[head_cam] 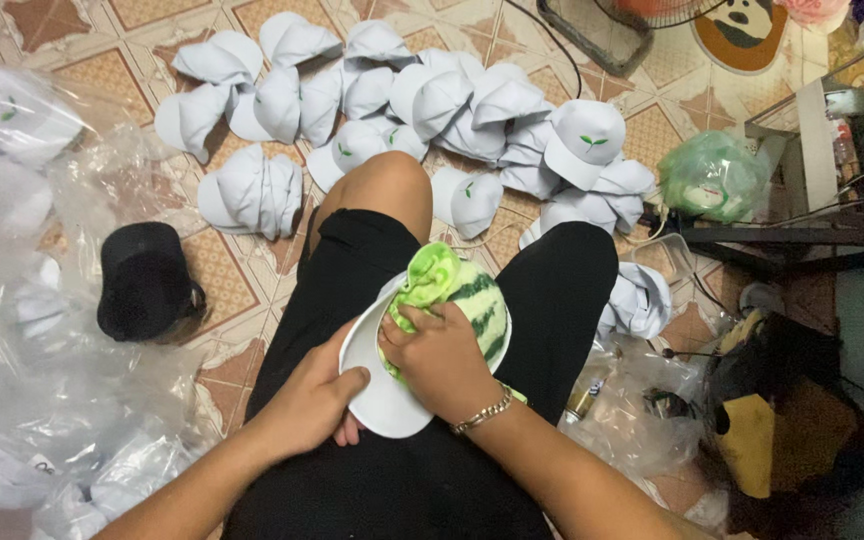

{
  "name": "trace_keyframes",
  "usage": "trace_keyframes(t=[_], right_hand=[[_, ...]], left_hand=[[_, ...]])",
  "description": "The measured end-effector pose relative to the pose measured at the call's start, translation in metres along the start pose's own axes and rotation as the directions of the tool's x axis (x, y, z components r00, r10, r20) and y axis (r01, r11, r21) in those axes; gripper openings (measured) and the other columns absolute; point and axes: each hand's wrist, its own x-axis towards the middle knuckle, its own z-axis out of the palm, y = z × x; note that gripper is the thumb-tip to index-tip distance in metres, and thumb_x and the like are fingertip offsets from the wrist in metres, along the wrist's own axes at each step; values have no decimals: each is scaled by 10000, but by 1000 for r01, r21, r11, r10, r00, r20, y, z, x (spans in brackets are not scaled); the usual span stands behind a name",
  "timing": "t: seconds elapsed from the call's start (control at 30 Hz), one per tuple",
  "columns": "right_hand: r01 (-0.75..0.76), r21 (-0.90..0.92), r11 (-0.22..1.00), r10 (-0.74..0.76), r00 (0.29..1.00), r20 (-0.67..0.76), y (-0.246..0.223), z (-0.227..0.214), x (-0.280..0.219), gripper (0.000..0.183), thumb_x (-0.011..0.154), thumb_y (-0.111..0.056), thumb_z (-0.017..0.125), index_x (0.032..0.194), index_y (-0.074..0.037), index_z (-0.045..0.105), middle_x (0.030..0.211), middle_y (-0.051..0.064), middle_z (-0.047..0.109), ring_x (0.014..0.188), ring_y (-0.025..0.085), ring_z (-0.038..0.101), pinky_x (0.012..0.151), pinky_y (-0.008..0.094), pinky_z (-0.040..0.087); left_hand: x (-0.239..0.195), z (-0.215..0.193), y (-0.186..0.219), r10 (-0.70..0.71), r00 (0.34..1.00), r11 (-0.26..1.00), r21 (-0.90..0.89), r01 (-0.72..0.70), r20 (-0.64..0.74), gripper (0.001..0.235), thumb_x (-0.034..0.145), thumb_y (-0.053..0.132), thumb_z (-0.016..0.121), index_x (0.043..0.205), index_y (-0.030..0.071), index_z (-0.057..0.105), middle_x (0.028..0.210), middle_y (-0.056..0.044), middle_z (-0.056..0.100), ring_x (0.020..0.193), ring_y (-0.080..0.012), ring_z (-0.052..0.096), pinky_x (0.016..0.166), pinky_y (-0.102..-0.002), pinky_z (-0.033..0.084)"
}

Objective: The person sits on the floor and finishes white baseball caps by stuffing them with a plush toy, using a hairdryer to heat the logo, and inserting cardboard into the brim. They handle multiple caps one at a time, repeating the process.

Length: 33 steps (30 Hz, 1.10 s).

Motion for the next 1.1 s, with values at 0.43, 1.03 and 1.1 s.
trace_keyframes(t=[0.43,1.03,1.1], right_hand=[[-150,438,886,353,832,-429,19,-28,-62,349,766,-247,876,1060,-100,759,1055,77,747,994,220,714,857,369,569],[-305,538,786,338,940,40,11,-7,-33,69,760,-133,815,824,-106,814,806,53,754,689,189,729,644,320,580],[-303,387,871,301,951,68,12,3,-26,45,731,-182,824,747,-141,817,770,30,756,670,215,716,601,362,553]], left_hand=[[7,7,2,142,970,990,8,-144,-196,403,938,260,596,1230,18,460,712,-118,729,498,-142,672,402,-277,531],[14,20,-26,-54,998,979,-193,60,34,911,819,8,525,1581,233,81,677,-164,651,435,-223,598,375,-328,463],[14,18,-24,-45,996,978,-199,60,82,842,822,-8,499,1572,168,157,663,-186,648,429,-221,591,374,-319,471]])
